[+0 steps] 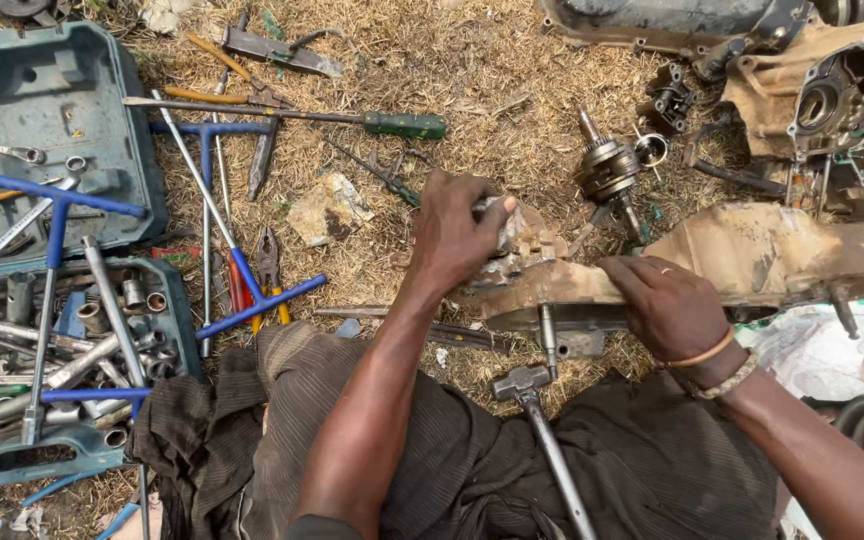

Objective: The person sits on the ground with a motorcycle engine crankcase and uses a blue T-handle wrench to loosen bolts on the casing, then uses a hammer to tap and separate components, handling bolts and engine parts one at a time and setting them aside on the ground.

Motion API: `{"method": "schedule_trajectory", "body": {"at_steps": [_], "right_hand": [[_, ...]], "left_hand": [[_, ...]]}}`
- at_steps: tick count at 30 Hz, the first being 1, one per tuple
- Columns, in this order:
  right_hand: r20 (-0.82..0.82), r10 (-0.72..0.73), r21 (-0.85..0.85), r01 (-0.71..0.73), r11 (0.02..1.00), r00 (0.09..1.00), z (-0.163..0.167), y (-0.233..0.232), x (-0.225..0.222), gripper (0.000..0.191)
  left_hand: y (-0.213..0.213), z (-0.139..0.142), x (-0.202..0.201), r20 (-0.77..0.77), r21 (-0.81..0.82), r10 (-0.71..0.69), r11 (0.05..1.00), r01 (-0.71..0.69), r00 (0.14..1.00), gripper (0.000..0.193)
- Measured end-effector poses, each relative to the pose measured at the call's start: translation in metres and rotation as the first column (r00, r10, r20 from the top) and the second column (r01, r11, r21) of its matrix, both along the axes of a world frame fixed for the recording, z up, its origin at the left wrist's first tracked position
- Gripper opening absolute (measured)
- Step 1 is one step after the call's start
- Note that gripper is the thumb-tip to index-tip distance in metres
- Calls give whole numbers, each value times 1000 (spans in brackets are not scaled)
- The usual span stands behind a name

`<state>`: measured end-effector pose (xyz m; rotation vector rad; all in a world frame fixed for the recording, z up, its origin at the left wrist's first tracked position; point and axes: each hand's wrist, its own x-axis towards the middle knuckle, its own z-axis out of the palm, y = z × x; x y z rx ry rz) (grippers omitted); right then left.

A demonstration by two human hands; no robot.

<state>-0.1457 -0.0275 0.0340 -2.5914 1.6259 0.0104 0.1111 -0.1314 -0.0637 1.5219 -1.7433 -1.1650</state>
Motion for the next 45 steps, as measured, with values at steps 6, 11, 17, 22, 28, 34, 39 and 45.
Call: {"method": "schedule_trajectory", "body": {"at_steps": [6, 11, 17, 22, 28, 34, 39, 45], "right_hand": [[247, -207, -403, 295, 866, 947, -34, 44, 20, 52], [247, -152, -375, 239, 896, 957, -52, 28, 30, 43], [220, -128, -367, 203, 908, 967, -42, -4, 36, 34], [200, -169, -287, 223, 932, 965, -51, -17, 24, 39], [485, -158, -306, 336, 891, 860, -54, 36, 10, 41], [185, -754, 107, 750, 653, 630, -94, 102, 34, 115], [166, -840, 190, 819, 541, 517, -137, 91, 54, 130], [-90, -779, 335, 756, 563, 620, -112, 93, 13, 130]], "left_hand": [[-4, 13, -8, -133, -526, -211, 843, 111, 968, 33], [-4, -22, 15, -15, -303, -4, 953, -1, 1000, 33], [-17, -53, 17, 13, 26, 94, 995, -94, 995, 47], [-26, -58, 13, 23, -61, -12, 998, 14, 1000, 56], [-21, -50, 11, 51, -122, 38, 992, -31, 998, 42], [-31, -50, 3, -32, -90, 68, 993, -71, 997, 33], [-34, -49, 4, -16, -41, 60, 997, -61, 998, 39], [-45, -42, 4, -73, -6, 84, 996, -84, 994, 42]]}}
